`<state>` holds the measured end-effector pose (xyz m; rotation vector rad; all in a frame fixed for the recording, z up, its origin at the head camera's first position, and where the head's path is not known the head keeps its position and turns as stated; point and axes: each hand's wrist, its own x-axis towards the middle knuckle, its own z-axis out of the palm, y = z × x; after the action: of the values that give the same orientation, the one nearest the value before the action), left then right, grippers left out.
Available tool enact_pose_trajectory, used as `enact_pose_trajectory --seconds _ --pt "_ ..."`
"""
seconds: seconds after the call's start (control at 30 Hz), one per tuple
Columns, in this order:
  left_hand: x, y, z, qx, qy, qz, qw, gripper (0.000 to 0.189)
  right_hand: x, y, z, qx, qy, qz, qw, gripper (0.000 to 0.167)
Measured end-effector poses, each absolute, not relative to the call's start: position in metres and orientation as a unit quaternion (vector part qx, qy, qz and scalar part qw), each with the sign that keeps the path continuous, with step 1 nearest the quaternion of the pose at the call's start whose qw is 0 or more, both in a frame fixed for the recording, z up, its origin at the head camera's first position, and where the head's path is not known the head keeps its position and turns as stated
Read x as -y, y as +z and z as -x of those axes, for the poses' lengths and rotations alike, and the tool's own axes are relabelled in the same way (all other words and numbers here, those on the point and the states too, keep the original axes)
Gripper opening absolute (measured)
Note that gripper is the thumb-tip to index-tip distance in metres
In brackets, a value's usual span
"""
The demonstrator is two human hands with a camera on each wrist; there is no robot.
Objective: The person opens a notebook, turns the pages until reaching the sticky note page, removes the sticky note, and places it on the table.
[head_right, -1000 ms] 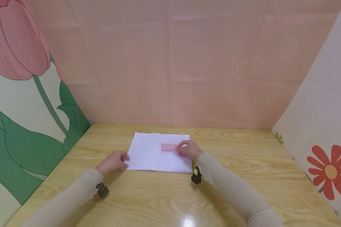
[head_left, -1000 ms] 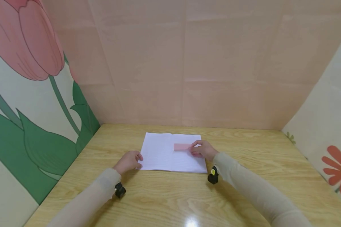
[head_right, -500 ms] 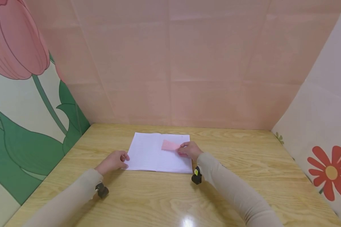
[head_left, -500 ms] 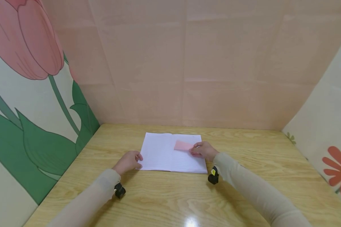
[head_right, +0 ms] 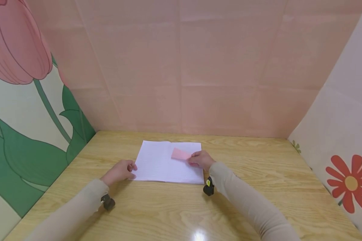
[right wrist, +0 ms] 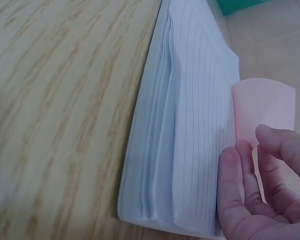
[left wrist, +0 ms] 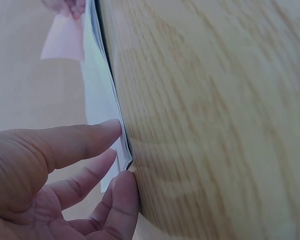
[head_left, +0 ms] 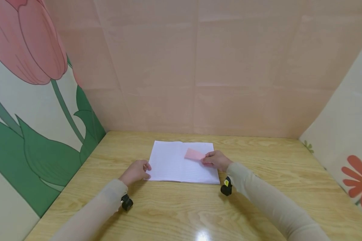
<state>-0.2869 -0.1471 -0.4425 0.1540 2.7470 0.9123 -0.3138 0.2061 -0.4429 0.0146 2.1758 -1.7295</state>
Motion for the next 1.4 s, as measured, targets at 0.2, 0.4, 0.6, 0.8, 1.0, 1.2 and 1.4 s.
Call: enact_pose_trajectory --seconds 0.2,0.4,0.6,0.8,1.0,1.2,1.4 --pt "0.1469 -0.4430 0.2870 -0.940 0.314 -0.056 0.119 0.024 -0.2069 -0.4448 0.3138 -0.772 -0.610 -0.006 0.179 0.004" --pt "0.1465 -0.4416 0.2853 -0.941 0.312 -0.059 0.115 0.024 -0.2087 -0.4473 0.3159 -0.767 -0.616 -0.004 0.180 0.007" --pt "0.1471 -0.4403 0.2843 -0.940 0.314 -0.063 0.115 0.024 -0.2095 -0.4486 0.3170 -0.762 -0.621 0.001 0.184 0.007" --pt "0.1467 -0.4403 0.2839 -0.940 0.316 -0.064 0.112 0.024 -0.2096 -0.4476 0.3161 -0.765 -0.619 0.009 0.180 0.003" --pt "0.1465 -0.4391 0.2832 -0.940 0.318 -0.063 0.111 0.024 -0.2104 -0.4458 0.3148 -0.763 -0.620 0.014 0.184 0.003" --pt "0.1459 -0.4388 0.2830 -0.939 0.319 -0.064 0.110 0.024 -0.2100 -0.4438 0.3146 -0.759 -0.623 0.012 0.188 0.006" --pt "0.1460 -0.4391 0.2833 -0.939 0.319 -0.063 0.110 0.024 -0.2102 -0.4447 0.3143 -0.757 -0.625 0.020 0.192 0.007"
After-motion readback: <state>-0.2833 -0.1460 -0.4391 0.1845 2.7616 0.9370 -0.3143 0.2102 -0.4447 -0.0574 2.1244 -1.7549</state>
